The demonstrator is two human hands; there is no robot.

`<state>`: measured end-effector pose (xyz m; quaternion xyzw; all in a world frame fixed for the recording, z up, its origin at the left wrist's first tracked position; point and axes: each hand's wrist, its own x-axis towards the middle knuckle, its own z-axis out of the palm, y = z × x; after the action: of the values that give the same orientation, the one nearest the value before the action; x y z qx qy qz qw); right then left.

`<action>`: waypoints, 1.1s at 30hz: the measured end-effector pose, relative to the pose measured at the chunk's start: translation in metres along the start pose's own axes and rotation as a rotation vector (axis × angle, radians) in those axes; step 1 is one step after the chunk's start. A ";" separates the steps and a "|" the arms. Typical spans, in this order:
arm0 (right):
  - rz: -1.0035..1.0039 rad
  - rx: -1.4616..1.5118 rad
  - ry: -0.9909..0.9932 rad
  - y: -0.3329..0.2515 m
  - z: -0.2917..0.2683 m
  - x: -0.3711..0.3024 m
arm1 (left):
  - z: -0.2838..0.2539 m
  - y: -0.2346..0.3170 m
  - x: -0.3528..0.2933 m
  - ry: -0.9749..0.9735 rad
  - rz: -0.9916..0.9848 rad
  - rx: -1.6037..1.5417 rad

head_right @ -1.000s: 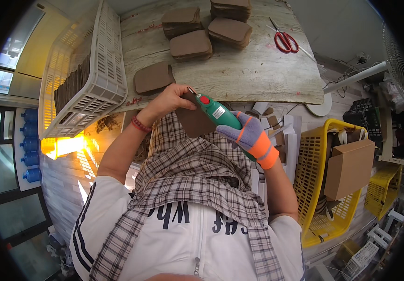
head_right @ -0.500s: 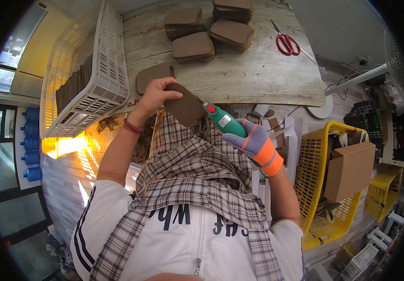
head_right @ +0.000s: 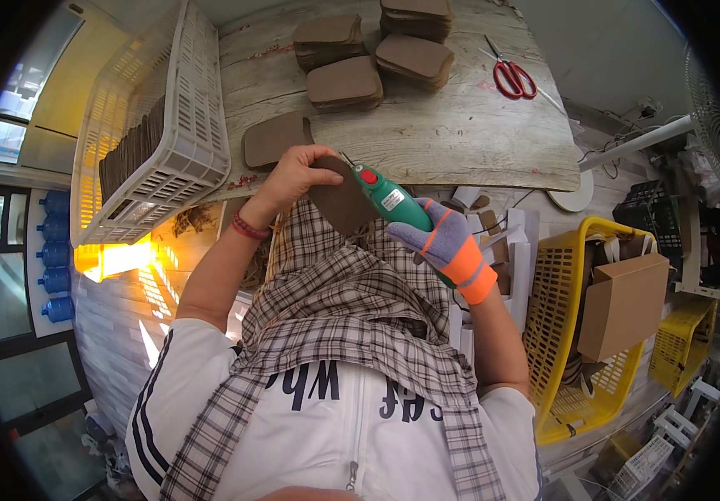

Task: The person uses a rotary tool to trim the edges of multiple brown cardboard pieces on a workbench. They pick up each piece, smooth the edges with the tool, and place the finished pieces into a white basket.

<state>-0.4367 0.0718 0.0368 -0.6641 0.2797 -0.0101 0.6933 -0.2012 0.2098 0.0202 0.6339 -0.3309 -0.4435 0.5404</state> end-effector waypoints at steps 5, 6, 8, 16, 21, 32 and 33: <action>0.031 -0.066 0.007 0.007 -0.013 -0.007 | -0.021 0.009 -0.008 0.074 0.001 -0.016; 0.033 -0.084 0.005 0.008 -0.014 -0.008 | -0.023 0.010 -0.009 0.085 0.003 -0.010; 0.030 -0.103 -0.002 0.006 -0.012 -0.009 | -0.024 0.009 -0.009 0.083 -0.005 -0.017; 0.018 0.025 0.028 0.001 -0.003 -0.005 | -0.045 -0.001 -0.009 0.258 0.096 -0.181; 0.013 0.091 0.072 0.016 -0.013 -0.005 | -0.111 -0.023 -0.005 0.591 0.148 -0.088; 0.033 0.115 0.143 0.027 -0.007 -0.002 | -0.069 0.005 0.105 0.481 0.292 1.335; 0.027 0.113 0.143 0.027 -0.006 -0.003 | -0.071 0.005 0.111 0.440 0.222 1.330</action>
<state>-0.4512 0.0704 0.0127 -0.6175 0.3365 -0.0638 0.7081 -0.0920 0.1366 0.0039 0.8669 -0.4773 0.0485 0.1352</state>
